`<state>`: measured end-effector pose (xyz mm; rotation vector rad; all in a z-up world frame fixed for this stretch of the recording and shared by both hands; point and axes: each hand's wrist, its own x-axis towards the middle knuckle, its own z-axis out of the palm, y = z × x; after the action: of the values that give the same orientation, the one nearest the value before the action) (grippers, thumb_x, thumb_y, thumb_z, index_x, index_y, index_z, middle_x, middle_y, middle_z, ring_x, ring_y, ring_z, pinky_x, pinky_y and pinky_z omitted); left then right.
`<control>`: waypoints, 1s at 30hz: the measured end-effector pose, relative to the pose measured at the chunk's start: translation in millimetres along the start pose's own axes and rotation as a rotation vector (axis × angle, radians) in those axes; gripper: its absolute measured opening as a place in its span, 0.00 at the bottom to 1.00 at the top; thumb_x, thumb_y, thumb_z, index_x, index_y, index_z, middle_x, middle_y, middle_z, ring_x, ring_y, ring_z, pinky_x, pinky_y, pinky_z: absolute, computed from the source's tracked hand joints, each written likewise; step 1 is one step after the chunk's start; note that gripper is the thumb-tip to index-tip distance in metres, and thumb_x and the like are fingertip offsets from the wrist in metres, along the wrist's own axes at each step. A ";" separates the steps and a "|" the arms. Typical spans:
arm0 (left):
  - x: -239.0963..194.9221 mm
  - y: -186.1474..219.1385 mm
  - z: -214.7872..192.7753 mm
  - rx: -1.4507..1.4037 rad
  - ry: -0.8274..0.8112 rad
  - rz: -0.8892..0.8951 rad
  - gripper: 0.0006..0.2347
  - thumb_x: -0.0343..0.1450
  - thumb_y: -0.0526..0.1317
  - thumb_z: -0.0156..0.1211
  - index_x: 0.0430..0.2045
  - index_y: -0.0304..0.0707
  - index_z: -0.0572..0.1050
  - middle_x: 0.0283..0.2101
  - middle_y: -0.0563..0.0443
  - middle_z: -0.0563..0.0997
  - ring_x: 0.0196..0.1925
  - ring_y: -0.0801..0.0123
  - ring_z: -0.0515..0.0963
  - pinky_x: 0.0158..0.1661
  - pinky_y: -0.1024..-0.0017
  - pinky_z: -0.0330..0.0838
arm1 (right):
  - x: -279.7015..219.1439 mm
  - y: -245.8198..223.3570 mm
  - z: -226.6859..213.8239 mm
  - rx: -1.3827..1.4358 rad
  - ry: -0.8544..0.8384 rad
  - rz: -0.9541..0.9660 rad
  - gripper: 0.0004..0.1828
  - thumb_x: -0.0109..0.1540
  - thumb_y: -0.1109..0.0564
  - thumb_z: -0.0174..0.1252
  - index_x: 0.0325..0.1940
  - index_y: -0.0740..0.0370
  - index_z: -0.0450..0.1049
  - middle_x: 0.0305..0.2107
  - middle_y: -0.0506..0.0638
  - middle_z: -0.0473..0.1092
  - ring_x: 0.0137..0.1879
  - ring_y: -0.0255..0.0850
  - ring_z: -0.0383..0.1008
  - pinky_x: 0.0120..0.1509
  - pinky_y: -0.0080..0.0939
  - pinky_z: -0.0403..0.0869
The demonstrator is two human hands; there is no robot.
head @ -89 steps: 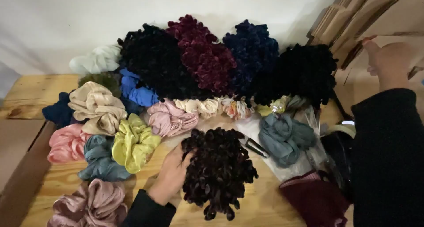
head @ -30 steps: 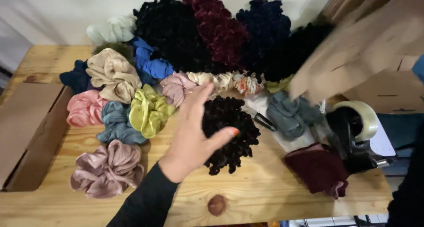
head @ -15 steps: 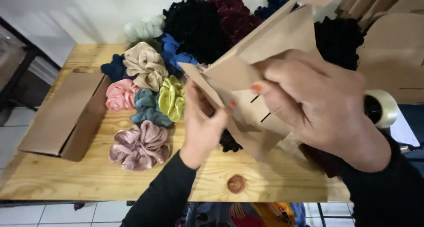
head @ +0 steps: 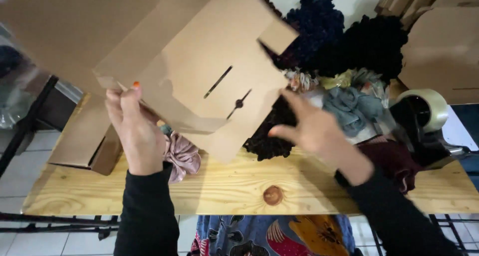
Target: The person is packaging various colored scrunchies into a cardboard box and then performing detailed assembly or inspection on a maroon scrunchie.
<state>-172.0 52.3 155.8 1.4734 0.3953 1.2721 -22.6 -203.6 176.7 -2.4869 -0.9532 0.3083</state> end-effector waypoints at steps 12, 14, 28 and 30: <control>14.8 -63.9 -55.2 -0.318 0.108 -0.239 0.05 0.72 0.38 0.59 0.28 0.47 0.69 0.33 0.53 0.81 0.37 0.66 0.85 0.38 0.68 0.83 | 32.8 117.5 34.8 -0.069 0.235 0.213 0.32 0.49 0.39 0.69 0.54 0.54 0.76 0.48 0.57 0.76 0.56 0.60 0.76 0.58 0.58 0.76; 2.7 -56.7 -45.5 -0.317 0.105 -0.260 0.05 0.71 0.38 0.60 0.28 0.48 0.69 0.33 0.54 0.80 0.37 0.68 0.84 0.39 0.69 0.82 | 12.8 151.4 1.2 -0.040 0.338 0.318 0.35 0.48 0.38 0.69 0.53 0.59 0.77 0.46 0.64 0.77 0.54 0.66 0.76 0.55 0.62 0.76; -107.6 -110.3 50.6 -0.228 -0.451 -0.867 0.18 0.66 0.46 0.67 0.42 0.36 0.71 0.27 0.57 0.66 0.23 0.75 0.69 0.14 0.83 0.62 | -106.0 97.0 -10.2 0.786 0.388 0.190 0.16 0.54 0.59 0.63 0.42 0.71 0.71 0.34 0.65 0.68 0.44 0.59 0.72 0.43 0.54 0.69; -108.8 -130.2 45.8 -0.210 -0.462 -0.923 0.18 0.67 0.46 0.66 0.44 0.36 0.71 0.29 0.55 0.68 0.25 0.73 0.72 0.17 0.80 0.68 | -94.5 60.4 19.1 0.952 0.316 0.207 0.14 0.53 0.60 0.62 0.40 0.71 0.70 0.34 0.62 0.67 0.43 0.55 0.71 0.43 0.52 0.69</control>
<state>-123.8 -11.6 -0.7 1.1285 0.5208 0.2204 -64.3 -300.7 134.7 -1.6678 -0.2879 0.3207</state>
